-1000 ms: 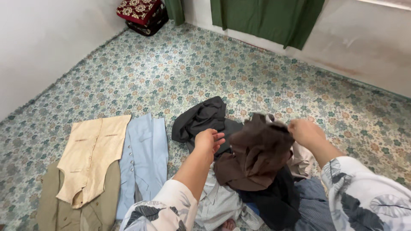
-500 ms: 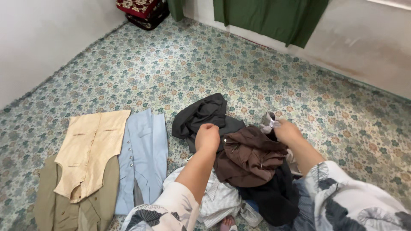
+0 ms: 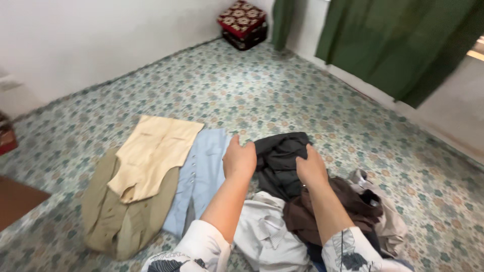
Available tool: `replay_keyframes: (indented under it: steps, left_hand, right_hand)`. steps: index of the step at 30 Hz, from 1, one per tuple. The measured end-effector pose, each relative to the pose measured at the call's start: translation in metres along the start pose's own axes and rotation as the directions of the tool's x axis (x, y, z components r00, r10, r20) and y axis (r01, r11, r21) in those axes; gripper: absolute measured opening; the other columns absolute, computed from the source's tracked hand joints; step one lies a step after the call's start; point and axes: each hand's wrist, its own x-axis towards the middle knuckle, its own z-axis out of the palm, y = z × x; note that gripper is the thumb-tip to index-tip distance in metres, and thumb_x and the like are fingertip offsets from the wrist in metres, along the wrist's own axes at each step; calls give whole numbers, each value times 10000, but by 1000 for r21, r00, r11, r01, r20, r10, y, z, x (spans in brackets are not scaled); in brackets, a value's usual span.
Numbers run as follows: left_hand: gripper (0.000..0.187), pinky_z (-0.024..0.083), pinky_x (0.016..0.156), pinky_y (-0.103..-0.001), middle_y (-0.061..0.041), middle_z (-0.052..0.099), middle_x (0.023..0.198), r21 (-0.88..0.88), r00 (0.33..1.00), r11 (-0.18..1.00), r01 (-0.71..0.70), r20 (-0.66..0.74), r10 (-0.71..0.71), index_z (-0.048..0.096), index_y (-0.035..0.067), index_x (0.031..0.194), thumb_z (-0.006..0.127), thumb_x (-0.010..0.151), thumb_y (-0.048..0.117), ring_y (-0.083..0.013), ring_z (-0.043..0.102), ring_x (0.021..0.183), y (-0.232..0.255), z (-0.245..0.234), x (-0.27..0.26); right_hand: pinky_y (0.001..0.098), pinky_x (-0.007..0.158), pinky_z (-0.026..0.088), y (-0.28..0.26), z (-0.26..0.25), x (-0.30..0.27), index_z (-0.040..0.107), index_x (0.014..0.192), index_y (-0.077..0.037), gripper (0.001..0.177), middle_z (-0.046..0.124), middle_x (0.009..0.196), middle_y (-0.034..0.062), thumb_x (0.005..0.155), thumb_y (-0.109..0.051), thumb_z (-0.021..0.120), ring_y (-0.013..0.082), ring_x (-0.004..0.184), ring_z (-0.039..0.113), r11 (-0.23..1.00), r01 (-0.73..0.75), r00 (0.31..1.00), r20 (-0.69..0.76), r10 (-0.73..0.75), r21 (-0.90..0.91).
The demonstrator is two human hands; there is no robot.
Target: The person removes various pants and shirts from a closet shelf one by one, unfolding and placing each item onto piles on the floor by hand.
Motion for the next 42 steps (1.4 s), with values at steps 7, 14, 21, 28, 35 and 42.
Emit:
replay_keyframes:
  steps: [7,14,21,28,35,42]
  left_hand:
    - [752,282,1196,-441,-147,405,1582,185,967,972,-143,-184,177,382,78,1540,610,871,332,-300,348,1490,-66,-108,5]
    - [769,39,1238,-511,-138,215,1657,446,894,893,65,-423,146,337,65,1539,626,863,289,-332,64,1558,-130,-249,-19]
    - [779,5,1228,-558,-127,180,1666,392,712,863,318,-700,56,351,118,1541,646,842,291,-348,48,1554,-190,-365,-59]
    - [802,0,1200,-576,-150,121,1705,293,584,837,462,-811,-39,310,149,1553,664,843,265,-390,25,1532,-230,-434,-90]
    - [841,19,1220,-554,-139,114,1668,253,532,800,544,-841,-96,273,139,1564,678,839,271,-367,29,1545,-260,-492,-69]
    - [878,21,1214,-549,-144,120,1686,270,451,794,544,-892,-6,256,103,1584,678,830,263,-365,22,1541,-252,-566,-12]
  right_hand:
    - [471,1184,224,-104,53,-39,394,1517,-35,691,354,1600,184,906,-277,608,436,1493,228,958,259,966,57,-254,-120]
    - [480,1223,214,-223,141,-88,409,1516,6,704,387,1597,220,904,-260,633,472,1508,232,819,571,819,104,-564,-56]
    - [485,1216,221,-366,231,-208,391,1530,-19,745,356,1610,217,884,-256,679,461,1517,199,594,789,555,235,-798,155]
    - [492,1170,235,-440,285,-300,366,1526,-40,813,322,1631,165,835,-281,720,410,1546,158,508,799,389,368,-844,322]
    - [479,1214,201,-508,374,-322,387,1513,-9,817,335,1604,217,840,-317,733,467,1509,187,337,853,217,316,-924,400]
    - [464,1230,216,-621,428,-322,398,1505,-28,828,369,1588,193,822,-353,733,434,1507,224,221,884,125,249,-961,412]
